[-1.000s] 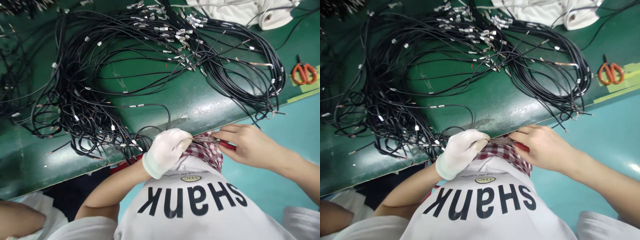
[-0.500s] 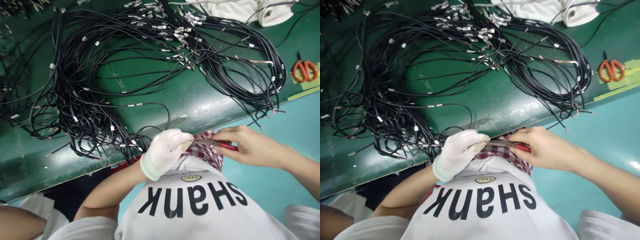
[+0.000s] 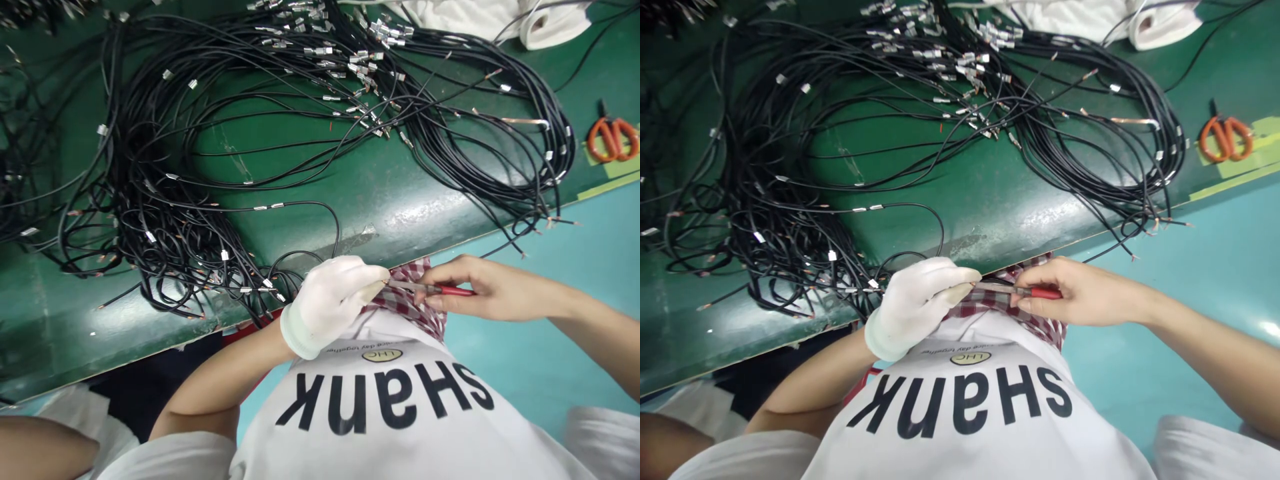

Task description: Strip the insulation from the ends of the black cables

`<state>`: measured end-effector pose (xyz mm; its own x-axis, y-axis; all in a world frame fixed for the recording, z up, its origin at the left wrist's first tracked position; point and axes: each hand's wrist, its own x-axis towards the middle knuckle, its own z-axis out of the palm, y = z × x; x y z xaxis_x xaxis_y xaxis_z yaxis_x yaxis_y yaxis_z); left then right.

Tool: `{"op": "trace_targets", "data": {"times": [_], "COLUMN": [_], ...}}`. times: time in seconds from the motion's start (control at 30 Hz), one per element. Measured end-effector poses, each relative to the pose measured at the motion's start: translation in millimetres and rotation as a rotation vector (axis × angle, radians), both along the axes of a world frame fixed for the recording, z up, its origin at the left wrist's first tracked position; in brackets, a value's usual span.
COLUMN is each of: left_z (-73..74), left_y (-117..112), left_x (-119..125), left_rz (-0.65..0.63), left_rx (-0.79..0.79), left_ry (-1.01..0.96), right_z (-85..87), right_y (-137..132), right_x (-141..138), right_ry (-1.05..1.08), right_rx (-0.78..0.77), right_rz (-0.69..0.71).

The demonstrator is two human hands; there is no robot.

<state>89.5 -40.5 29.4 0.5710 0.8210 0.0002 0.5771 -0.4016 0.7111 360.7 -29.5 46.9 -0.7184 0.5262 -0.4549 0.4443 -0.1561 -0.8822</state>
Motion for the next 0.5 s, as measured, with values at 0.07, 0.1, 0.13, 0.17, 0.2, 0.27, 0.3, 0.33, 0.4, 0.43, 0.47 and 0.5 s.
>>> {"op": "trace_targets", "data": {"times": [0.07, 0.1, 0.13, 0.17, 0.2, 0.27, 0.3, 0.33, 0.4, 0.43, 0.47, 0.5], "left_z": [0.3, 0.5, 0.5, 0.6, 0.6, 0.4, 0.3, 0.1, -0.4, -0.6, -0.7, -0.6], "left_y": [0.4, 0.6, 0.7, 0.8, 0.8, 0.7, 0.8, 0.9, 1.7, 2.2, 2.6, 2.8], "left_x": [0.3, 0.4, 0.5, 0.5, 0.6, 0.8, 1.0, 1.3, 2.0, 2.3, 2.3, 2.0], "left_rz": [-0.008, -0.011, -0.013, -0.015, -0.015, -0.016, -0.017, -0.019, -0.023, -0.029, -0.043, -0.065], "left_rx": [0.003, 0.006, 0.01, 0.014, 0.018, 0.027, 0.031, 0.035, 0.047, 0.06, 0.082, 0.118], "left_ry": [0.011, 0.016, 0.021, 0.025, 0.028, 0.03, 0.029, 0.027, 0.03, 0.043, 0.071, 0.113], "right_z": [-2.2, -3.5, -4.8, -6.1, -7.2, -8.6, -8.9, -8.8, -7.5, -6.4, -4.9, -2.9], "right_y": [0.1, -0.3, -1.0, -2.0, -3.1, -5.2, -6.0, -6.6, -7.3, -7.7, -8.4, -9.6], "right_x": [1.1, 1.6, 2.1, 2.5, 2.9, 3.4, 3.4, 3.3, 2.7, 2.1, 1.5, 0.9], "right_ry": [0.033, 0.041, 0.043, 0.042, 0.038, 0.032, 0.032, 0.032, 0.025, 0.018, 0.006, -0.017], "right_rx": [-0.091, -0.136, -0.174, -0.204, -0.225, -0.255, -0.266, -0.276, -0.273, -0.26, -0.242, -0.221], "right_rz": [0.002, 0.009, 0.014, 0.017, 0.014, -0.002, -0.008, -0.013, -0.019, -0.022, -0.023, -0.021]}}
